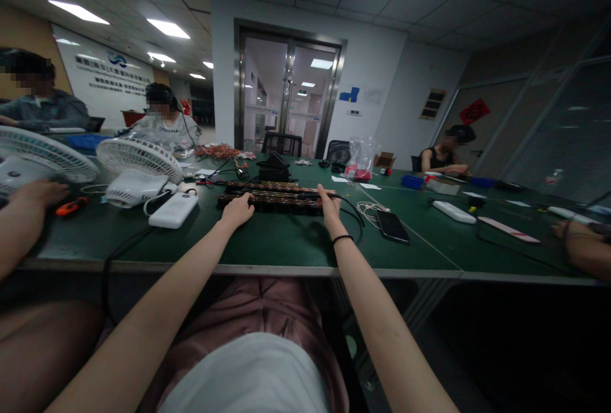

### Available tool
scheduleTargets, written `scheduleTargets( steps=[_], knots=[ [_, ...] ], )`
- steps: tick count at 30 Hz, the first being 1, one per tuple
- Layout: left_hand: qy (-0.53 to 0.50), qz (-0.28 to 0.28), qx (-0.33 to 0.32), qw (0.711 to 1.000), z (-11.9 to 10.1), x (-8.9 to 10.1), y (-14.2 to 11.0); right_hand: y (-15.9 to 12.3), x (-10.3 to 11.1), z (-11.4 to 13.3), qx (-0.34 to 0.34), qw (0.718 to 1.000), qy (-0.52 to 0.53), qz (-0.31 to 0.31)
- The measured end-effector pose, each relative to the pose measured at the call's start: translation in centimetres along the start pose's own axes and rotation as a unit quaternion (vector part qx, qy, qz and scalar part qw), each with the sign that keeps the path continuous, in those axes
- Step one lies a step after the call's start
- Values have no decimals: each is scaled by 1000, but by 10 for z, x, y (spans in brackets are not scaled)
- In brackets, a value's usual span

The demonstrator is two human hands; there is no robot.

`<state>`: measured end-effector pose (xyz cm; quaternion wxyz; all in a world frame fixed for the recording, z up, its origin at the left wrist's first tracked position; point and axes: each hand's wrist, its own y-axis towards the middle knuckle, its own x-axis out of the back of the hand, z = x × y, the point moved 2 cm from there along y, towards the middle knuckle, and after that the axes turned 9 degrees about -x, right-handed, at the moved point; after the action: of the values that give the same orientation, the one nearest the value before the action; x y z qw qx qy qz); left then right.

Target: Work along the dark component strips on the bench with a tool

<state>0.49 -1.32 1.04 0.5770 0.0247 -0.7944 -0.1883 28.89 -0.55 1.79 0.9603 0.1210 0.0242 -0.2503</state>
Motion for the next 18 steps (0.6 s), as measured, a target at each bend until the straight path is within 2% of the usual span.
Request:
scheduleTargets(
  steps=[5,10,18],
  knots=[
    [5,2,3,1000,-2,1,-1,0,1,1,-35,999,19,-14],
    [1,2,0,1000,-1,1,-1,1,1,0,-25,999,38,-8],
    [-4,0,-2,1000,-1,2,-1,5,-4,-6,-18,996,66,54]
  ],
)
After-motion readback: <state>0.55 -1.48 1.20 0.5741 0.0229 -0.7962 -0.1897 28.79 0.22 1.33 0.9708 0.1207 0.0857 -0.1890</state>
